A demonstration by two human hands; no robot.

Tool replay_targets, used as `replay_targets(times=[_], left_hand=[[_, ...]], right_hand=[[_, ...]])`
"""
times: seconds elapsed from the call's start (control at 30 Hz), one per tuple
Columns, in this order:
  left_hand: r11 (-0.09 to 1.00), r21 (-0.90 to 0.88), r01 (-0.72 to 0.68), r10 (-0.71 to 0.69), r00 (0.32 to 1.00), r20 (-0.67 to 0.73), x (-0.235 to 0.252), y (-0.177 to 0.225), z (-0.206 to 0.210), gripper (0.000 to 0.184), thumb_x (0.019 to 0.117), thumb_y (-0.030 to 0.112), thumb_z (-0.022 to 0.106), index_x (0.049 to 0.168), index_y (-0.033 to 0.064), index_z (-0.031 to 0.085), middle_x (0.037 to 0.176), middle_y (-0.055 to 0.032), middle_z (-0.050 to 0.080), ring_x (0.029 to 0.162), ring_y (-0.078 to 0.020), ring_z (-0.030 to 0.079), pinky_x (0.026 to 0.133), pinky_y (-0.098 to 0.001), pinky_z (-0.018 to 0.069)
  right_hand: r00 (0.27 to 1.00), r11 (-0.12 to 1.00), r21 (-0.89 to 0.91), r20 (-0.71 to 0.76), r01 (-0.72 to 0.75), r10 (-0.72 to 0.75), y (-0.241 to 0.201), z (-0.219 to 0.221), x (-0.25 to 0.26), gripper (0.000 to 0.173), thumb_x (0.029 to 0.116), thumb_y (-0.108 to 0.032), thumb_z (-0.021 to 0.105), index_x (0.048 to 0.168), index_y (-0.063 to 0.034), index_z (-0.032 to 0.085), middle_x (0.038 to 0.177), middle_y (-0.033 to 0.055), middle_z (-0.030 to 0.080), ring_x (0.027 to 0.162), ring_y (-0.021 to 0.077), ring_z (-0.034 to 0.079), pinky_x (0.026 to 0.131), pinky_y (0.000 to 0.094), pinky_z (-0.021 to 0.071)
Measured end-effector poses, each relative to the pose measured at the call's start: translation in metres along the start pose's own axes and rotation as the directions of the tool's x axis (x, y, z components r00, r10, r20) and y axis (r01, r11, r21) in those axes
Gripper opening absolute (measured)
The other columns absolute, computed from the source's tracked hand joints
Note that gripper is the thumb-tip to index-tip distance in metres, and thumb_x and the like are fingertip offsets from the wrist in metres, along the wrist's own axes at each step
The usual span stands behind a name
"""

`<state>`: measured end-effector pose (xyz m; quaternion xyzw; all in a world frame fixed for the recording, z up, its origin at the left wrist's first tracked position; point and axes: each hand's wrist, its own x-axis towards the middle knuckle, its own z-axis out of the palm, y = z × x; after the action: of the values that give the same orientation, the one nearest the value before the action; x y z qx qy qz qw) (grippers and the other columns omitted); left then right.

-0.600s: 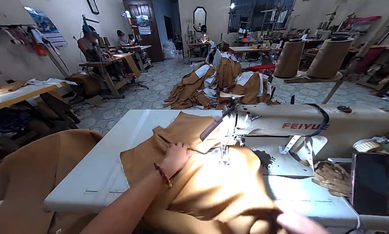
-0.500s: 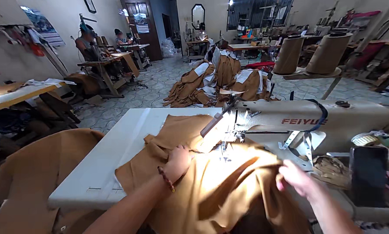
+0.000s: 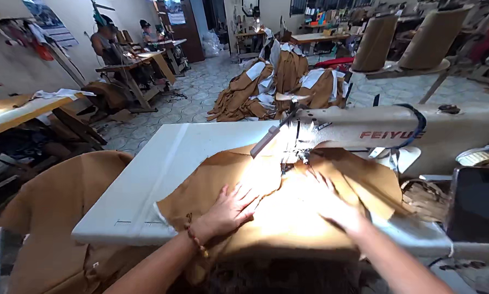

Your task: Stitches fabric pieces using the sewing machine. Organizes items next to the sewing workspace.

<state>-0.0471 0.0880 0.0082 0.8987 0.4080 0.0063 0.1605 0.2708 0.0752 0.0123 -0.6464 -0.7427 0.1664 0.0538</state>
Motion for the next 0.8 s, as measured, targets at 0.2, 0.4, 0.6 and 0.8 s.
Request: replay_targets(times=[0.2,0.4,0.6,0.8], left_hand=[[0.997,0.044,-0.068,0.075,0.981,-0.178,-0.016,0.053,0.029,0.066,0.1046,0.064,0.020,0.157,0.0314,0.044,0.164,-0.0043,0.039,0.153,-0.0386,0.030,0.113,-0.0802,0.0131],[0.994,0.097,-0.049,0.071,0.968,-0.243,-0.020,0.068,0.043,0.068,0.1053,0.063,0.015,0.157,0.0286,0.044,0.162,-0.0061,0.042,0.150,-0.0390,0.036,0.107,-0.0838,0.0198],[0.945,0.168,-0.280,0.323,0.876,-0.359,0.025,0.072,0.026,0.034,0.1021,0.016,0.050,0.130,0.0144,0.070,0.134,-0.0126,0.067,0.127,-0.0357,0.061,0.100,-0.0582,0.0492],[0.702,0.197,-0.684,0.709,0.698,-0.100,0.082,0.070,-0.001,0.028,0.1020,0.007,0.049,0.108,0.0093,0.076,0.131,-0.0074,0.070,0.140,-0.0300,0.053,0.122,-0.0604,0.0266]], right_hand=[[0.959,0.986,-0.114,-0.270,-0.124,0.089,-0.027,-0.002,-0.032,0.068,0.1000,-0.038,0.059,0.157,-0.0077,0.041,0.164,0.0330,0.023,0.154,0.0522,0.011,0.116,0.0769,0.0029],[0.989,0.999,-0.026,-0.146,-0.022,0.018,0.021,0.015,-0.022,0.067,0.1029,-0.045,0.055,0.160,-0.0160,0.037,0.164,0.0261,0.028,0.154,0.0482,0.018,0.119,0.0721,0.0104],[0.888,0.998,0.018,-0.458,0.067,-0.051,0.012,0.019,-0.024,0.061,0.0976,-0.017,0.062,0.154,-0.0019,0.043,0.158,0.0293,0.037,0.149,0.0484,0.031,0.119,0.0659,0.0253],[0.694,0.929,0.318,-0.713,0.190,0.102,-0.048,0.044,-0.054,0.023,0.0933,0.002,0.052,0.114,0.0111,0.058,0.118,0.0265,0.063,0.115,0.0362,0.063,0.099,0.0459,0.0522]])
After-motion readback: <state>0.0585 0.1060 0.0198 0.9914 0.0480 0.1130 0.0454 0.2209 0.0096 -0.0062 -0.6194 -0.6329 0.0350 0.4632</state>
